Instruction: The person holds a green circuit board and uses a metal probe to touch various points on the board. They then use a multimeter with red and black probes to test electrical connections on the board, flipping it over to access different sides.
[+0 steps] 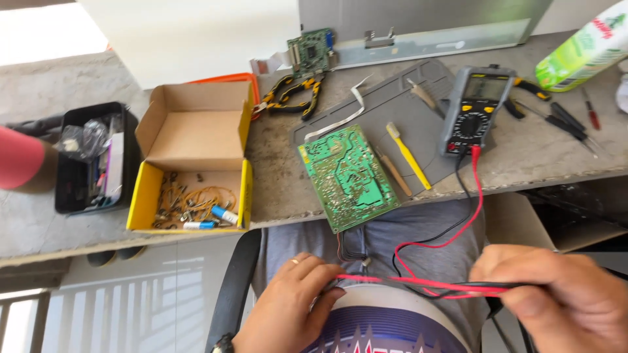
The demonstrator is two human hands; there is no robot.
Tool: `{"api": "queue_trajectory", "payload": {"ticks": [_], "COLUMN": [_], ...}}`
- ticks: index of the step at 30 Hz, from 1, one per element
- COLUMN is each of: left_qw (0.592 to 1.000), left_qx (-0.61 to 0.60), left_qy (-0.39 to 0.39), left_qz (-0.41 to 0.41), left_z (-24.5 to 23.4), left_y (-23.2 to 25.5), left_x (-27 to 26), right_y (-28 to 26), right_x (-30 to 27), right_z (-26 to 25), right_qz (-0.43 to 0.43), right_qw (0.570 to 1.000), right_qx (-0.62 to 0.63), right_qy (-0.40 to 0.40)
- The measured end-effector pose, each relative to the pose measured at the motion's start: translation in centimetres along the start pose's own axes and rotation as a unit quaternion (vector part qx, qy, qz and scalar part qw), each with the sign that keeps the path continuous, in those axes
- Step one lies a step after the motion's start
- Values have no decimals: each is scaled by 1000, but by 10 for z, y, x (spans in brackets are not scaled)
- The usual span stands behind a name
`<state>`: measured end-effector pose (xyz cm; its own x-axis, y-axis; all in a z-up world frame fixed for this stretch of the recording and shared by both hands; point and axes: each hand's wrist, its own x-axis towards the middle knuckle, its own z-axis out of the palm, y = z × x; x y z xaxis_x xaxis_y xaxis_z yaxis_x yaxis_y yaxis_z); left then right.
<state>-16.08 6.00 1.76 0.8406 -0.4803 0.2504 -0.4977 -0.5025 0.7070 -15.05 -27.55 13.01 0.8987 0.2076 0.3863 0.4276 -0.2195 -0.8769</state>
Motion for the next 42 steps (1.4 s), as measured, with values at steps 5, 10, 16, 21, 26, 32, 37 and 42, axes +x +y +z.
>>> {"api": "queue_trajectory", "payload": {"ticks": [5,10,16,21,26,32,37,42], "left_qw": [997,991,923,953,982,983,971,978], "left_qx": [-69,-82,-338,-299,-132,76,66,8], "left_qy": [25,74,-89,44,123,160,205,159], "left_qz": [27,82,-162,-23,-49,50,105,136], "left_z": [-9,-5,23,19,30,-31,-28,12], "left_y": [17,60,47,33,8,6,-4,10], "left_x": [10,30,55,74,74,100,108,91], "right_y": [33,55,51,55,89,106,91,100], "right_x": [26,18,31,50,61,74,63,60], "right_z": [-17,28,61,55,53,32,45,68], "right_qz": [-55,36,-24,33,-134,-140,-81,-163], "right_qw": [923,986,967,954,966,951,953,961], "right_qx": [333,-33,-33,-6,-139,-268,-274,-215], "right_qy": [-184,-158,-250,-299,-169,68,99,-61]}}
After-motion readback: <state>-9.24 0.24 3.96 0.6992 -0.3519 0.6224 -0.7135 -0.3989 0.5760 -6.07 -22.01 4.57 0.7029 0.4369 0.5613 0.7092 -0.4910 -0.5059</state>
